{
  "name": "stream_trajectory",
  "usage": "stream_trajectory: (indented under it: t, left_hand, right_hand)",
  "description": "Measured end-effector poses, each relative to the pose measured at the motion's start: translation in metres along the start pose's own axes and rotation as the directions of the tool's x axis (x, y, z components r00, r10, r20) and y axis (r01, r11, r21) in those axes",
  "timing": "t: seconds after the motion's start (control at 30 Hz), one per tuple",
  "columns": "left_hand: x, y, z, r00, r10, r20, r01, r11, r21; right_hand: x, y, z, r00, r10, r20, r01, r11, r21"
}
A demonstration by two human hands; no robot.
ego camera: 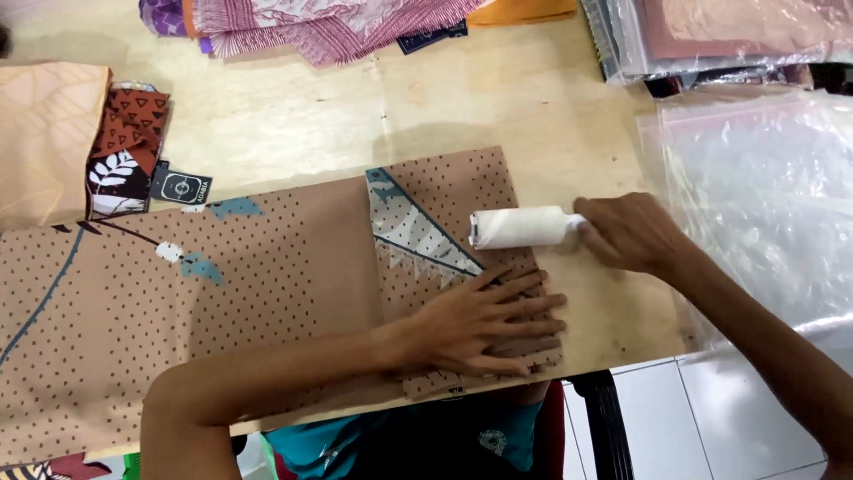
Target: Using a lint roller to remove lint and dust from a piece of fabric before folding it.
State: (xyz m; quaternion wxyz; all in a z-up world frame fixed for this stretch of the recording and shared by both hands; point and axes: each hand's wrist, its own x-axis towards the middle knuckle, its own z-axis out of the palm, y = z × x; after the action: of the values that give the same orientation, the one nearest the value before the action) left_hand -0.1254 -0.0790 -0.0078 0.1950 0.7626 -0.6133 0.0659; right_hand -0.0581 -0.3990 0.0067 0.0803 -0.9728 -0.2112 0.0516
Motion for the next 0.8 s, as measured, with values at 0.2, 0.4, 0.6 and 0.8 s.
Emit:
stream_trajectory:
  t: [0.2,0.4,0.6,0.8]
  left_hand:
    - [0.001,0.001,-0.015,1.0,-0.023,0.016,0.024,0.998,-0.063]
    - [0.004,0.0,-0.034,0.988,0.023,0.153,-0.023,1.0,-0.001]
    - [0.004,-0.003,-0.034,0.989,0.04,0.139,-0.048,0.998,0.049]
    - [0.011,-0.027,-0.057,0.963,-0.131,-0.237,-0.026,0.827,-0.561]
  right_hand:
    - [0.054,0.015,0.007,0.998,0.038,-0.05,-0.045,0.989,-0.142]
    - [0.089,0.022,0.005,0.989,0.041,-0.141,-0.065,0.984,-0.168]
    - [0.089,0.026,0.003,0.974,0.158,-0.161,-0.183,0.972,-0.15]
    - [0.042,0.021,-0.015,0.952,0.19,-0.241,-0.151,0.973,0.172]
